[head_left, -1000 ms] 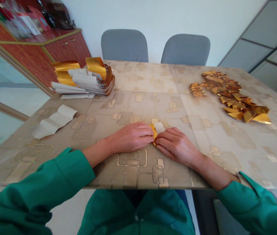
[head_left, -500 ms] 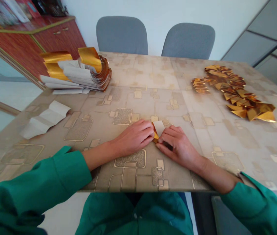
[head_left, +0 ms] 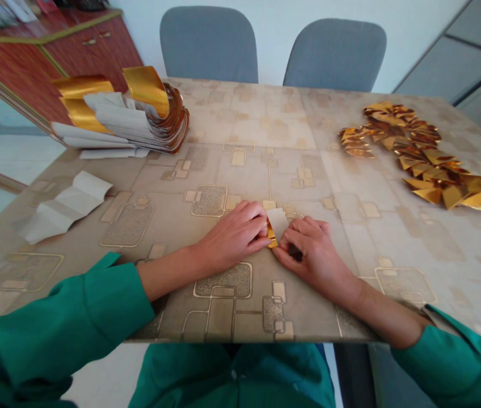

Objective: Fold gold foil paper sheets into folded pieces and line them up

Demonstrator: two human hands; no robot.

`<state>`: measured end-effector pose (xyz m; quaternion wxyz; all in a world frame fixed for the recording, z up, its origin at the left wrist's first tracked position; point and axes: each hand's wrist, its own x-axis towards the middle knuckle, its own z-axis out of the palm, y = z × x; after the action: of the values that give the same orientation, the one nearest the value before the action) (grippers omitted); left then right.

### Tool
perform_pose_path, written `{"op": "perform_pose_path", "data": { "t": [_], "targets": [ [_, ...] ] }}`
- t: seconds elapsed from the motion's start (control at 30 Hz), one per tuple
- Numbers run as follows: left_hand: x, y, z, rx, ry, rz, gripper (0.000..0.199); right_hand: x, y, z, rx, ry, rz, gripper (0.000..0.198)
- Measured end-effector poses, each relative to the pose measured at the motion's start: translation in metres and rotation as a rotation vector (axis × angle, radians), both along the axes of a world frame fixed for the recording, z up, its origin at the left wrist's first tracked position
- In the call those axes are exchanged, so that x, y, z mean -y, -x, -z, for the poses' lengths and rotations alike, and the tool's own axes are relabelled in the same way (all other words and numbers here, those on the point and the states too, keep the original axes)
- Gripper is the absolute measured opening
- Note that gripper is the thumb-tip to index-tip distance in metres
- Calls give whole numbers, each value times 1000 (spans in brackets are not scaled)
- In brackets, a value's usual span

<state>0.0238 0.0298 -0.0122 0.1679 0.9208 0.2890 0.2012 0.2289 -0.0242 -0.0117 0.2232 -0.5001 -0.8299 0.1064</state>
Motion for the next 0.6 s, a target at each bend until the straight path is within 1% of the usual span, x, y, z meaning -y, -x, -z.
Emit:
{"op": "perform_pose_path", "data": {
  "t": [0.13, 0.23, 0.3, 0.4, 0.5, 0.6],
  "targets": [
    [1, -1, 0, -5, -8, -5, 18, -1, 0, 2, -13, -19, 4, 23],
    [1, -2, 0, 8, 8, -6, 16, 0, -1, 2, -32, -15, 10, 17],
    [1, -2, 1, 22, 24, -7, 16, 0, -2, 1, -22, -5, -9, 13],
    [-1, -1, 3, 46, 55, -6, 18, 0, -3, 0, 0, -13, -61, 13],
    [-1, 0, 2, 59, 80, -9, 19, 0, -5, -1, 36, -66, -108, 21],
    [0, 1, 1, 62, 113, -21, 19, 1, -8, -3, 101, -174, -166, 25]
  ]
}}
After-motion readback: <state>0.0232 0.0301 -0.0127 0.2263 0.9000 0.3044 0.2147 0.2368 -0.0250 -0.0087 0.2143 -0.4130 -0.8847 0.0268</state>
